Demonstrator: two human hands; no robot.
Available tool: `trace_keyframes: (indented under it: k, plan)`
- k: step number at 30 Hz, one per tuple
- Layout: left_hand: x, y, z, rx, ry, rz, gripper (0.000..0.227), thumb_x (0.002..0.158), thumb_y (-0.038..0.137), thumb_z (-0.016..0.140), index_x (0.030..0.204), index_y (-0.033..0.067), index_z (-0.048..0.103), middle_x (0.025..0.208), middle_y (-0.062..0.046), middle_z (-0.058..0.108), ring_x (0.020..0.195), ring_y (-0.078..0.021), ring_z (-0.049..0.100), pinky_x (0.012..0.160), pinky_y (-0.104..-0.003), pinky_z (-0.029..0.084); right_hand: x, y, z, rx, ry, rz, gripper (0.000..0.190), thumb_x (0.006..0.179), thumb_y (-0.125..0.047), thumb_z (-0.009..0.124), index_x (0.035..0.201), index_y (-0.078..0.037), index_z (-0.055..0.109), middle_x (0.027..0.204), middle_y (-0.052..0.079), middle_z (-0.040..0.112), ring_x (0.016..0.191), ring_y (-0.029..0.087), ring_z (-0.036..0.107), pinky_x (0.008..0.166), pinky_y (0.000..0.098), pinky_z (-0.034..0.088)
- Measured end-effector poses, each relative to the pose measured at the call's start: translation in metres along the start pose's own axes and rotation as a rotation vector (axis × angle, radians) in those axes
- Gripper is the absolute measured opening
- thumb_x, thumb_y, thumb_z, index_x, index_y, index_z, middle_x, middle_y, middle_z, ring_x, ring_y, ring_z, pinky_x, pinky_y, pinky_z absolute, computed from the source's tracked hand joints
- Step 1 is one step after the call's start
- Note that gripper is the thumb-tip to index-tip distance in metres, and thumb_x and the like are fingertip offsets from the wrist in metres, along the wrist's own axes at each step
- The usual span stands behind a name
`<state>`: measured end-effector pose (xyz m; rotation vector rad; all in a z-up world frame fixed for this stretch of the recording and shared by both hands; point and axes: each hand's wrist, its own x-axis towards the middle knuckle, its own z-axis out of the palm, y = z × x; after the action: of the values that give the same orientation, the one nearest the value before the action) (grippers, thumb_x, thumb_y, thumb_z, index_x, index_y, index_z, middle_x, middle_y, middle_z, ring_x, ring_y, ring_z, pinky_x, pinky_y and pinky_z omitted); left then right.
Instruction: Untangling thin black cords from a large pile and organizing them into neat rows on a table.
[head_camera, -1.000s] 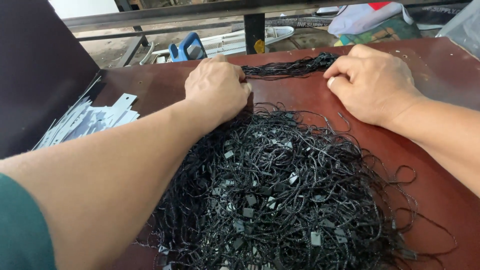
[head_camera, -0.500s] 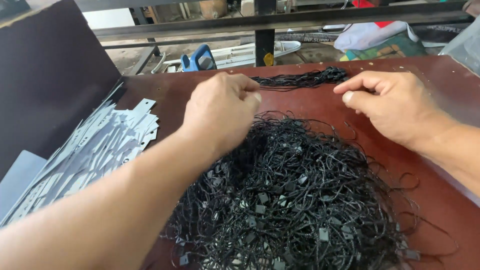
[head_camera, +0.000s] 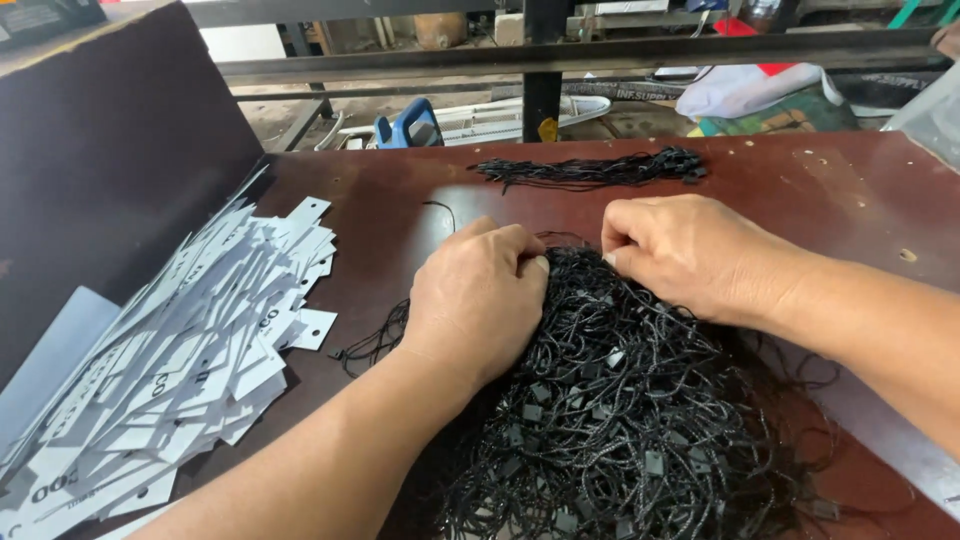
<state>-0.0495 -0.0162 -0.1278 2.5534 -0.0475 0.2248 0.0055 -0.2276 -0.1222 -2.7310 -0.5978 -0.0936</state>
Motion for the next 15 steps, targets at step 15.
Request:
trace_keyframes:
  k: [15]
  plan:
    - [-0.001, 0.007, -0.004, -0.016, -0.042, -0.065, 0.033, 0.093, 0.036, 0.049, 0.109, 0.0263, 0.076, 0.107, 0.002, 0.068, 0.101, -0.0263, 0.066, 0.080, -0.047, 0.052, -0.005, -0.012, -0.099, 0.538, 0.243, 0.073, 0.003, 0.106, -0.002, 0.058, 0.104, -0.002, 0.061, 0.080, 0.016, 0.065, 0.057, 0.020, 0.052, 0.051, 0.0298, 0.045]
